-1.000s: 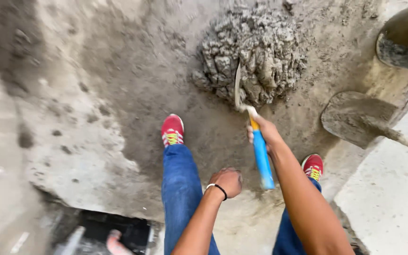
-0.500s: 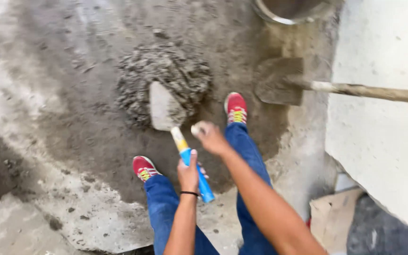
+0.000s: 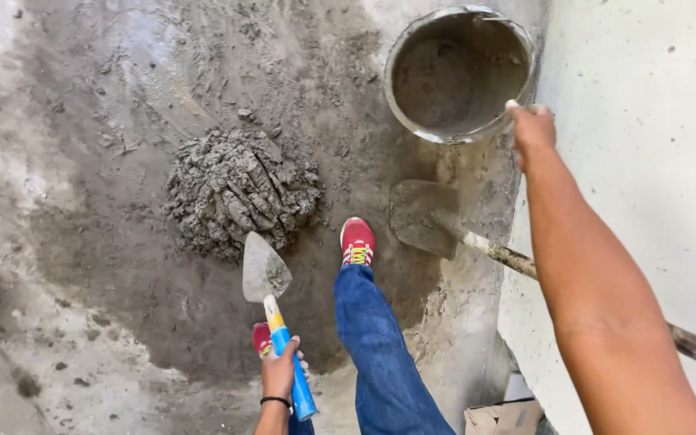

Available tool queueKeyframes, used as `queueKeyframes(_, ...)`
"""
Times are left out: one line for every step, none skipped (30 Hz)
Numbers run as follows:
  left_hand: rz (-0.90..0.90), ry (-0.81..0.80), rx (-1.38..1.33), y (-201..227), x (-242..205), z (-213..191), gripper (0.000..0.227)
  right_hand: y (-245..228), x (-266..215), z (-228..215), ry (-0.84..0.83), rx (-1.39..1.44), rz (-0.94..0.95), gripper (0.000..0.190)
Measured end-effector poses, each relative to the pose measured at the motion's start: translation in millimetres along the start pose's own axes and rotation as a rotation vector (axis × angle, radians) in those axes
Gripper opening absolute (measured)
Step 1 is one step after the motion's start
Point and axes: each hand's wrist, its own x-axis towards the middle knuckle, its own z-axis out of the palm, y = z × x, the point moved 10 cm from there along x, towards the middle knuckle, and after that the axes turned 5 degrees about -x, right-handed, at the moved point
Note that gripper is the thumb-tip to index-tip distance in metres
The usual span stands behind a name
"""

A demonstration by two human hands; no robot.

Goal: The recorder is mixing cement in a bucket and on the ground using a trowel and a shovel.

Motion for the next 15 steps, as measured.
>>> queueKeyframes(-0.044, -0.003, -0.069, -12, 1, 0, 0.025, 2, 9, 0, -0.027, 0.013, 0.010, 0.061)
queueKeyframes(-0.088, -0.005, -0.138, -24, 3, -1, 0.026, 5, 17, 2, -0.053, 0.026, 0.022, 0.066)
queueKeyframes(-0.102, 0.006, -0.147, -25, -4, 1, 0.026, 6, 22, 2, -0.066, 0.011, 0.024, 0.066)
queueKeyframes(-0.116, 0.004, -0.152, -25, -11, 2, 0.022, 7, 24, 9, -0.139, 0.078, 0.031, 0.065)
queueKeyframes(-0.119, 0.002, -0.166, -23, -12, 5, 0.019, 2, 29, 21, -0.215, 0.149, 0.031, 0.064)
queueKeyframes(-0.124, 0.014, -0.182, -28, -8, 3, 0.019, 1, 37, 26, -0.232, 0.140, 0.024, 0.064)
queueKeyframes(-0.101, 0.000, -0.170, -32, -7, 3, 0.020, -1, 41, 37, -0.301, 0.191, 0.027, 0.056)
queueKeyframes(-0.079, -0.014, -0.157, -37, -6, 1, 0.022, -3, 45, 47, -0.371, 0.242, 0.030, 0.049)
queueKeyframes(-0.097, 0.008, -0.177, -40, -9, -3, 0.022, -7, 36, 54, -0.397, 0.219, 0.034, 0.049)
queueKeyframes(-0.072, 0.007, -0.140, -40, -12, -5, 0.024, -16, 28, 57, -0.393, 0.250, -0.011, 0.043)
queueKeyframes(-0.036, -0.001, -0.103, -35, -8, -5, 0.026, -30, 23, 58, -0.383, 0.290, -0.066, 0.040)
queueKeyframes(-0.043, 0.013, -0.123, -35, -12, -8, 0.026, -39, 13, 65, -0.405, 0.276, -0.072, 0.040)
queueKeyframes(-0.028, 0.005, -0.099, -33, -16, -8, 0.027, -48, 6, 59, -0.313, 0.200, -0.102, 0.041)
queueKeyframes(-0.013, -0.003, -0.074, -31, -19, -7, 0.028, -57, 0, 53, -0.221, 0.124, -0.134, 0.042)
queueKeyframes(-0.013, 0.003, -0.092, -29, -20, -7, 0.028, -57, 6, 59, -0.233, 0.117, -0.148, 0.042)
